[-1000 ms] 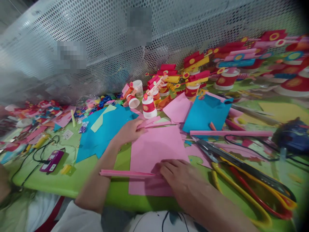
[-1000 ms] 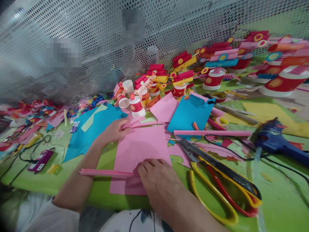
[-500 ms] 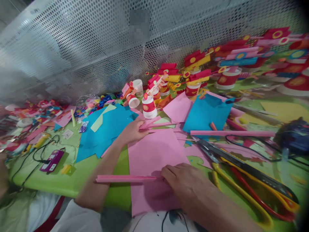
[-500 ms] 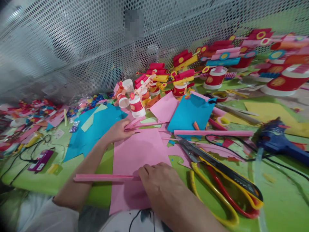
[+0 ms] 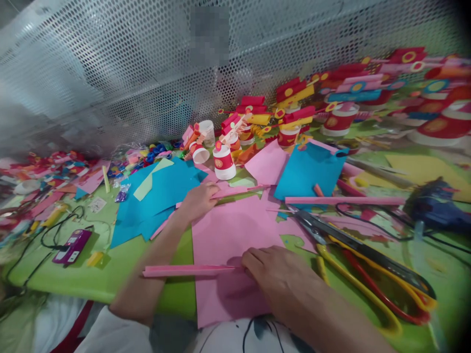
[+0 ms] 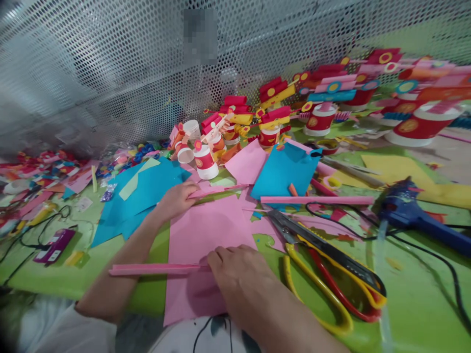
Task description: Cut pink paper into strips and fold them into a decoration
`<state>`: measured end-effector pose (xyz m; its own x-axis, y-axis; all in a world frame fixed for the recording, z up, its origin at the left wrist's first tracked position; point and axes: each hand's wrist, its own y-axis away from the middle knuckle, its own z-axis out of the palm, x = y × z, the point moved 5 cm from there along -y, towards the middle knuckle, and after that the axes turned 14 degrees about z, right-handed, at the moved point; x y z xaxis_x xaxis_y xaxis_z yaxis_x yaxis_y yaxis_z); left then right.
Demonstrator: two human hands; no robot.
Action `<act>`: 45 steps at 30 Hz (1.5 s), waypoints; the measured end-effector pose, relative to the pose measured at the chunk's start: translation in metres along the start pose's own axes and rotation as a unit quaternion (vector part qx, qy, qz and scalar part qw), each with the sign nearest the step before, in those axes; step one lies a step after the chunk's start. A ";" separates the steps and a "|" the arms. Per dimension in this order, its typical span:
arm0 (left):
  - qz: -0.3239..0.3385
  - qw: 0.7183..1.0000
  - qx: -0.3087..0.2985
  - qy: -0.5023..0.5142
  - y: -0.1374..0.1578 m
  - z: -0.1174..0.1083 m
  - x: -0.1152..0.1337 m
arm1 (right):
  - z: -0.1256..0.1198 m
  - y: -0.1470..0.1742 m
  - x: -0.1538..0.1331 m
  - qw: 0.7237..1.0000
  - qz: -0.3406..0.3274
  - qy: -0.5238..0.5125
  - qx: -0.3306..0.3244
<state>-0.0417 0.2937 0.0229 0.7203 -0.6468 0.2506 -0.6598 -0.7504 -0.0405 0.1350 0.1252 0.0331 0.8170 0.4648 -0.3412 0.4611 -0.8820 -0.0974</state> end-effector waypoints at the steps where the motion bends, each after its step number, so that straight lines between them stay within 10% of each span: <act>1: -0.009 1.000 0.003 -0.006 0.000 -0.001 0.000 | 0.000 0.001 0.000 1.000 0.003 0.002 -0.007; 22: -0.153 0.986 0.069 0.000 0.011 -0.026 -0.029 | -0.016 0.007 -0.004 0.997 -0.007 0.029 0.074; 45: -0.054 0.998 0.042 -0.002 0.005 -0.009 -0.028 | -0.008 0.004 0.001 0.999 0.020 -0.028 -0.012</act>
<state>-0.0668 0.3097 0.0249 0.7873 -0.5615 0.2548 -0.5578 -0.8246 -0.0937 0.1400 0.1228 0.0398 0.8146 0.4238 -0.3960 0.4372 -0.8973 -0.0609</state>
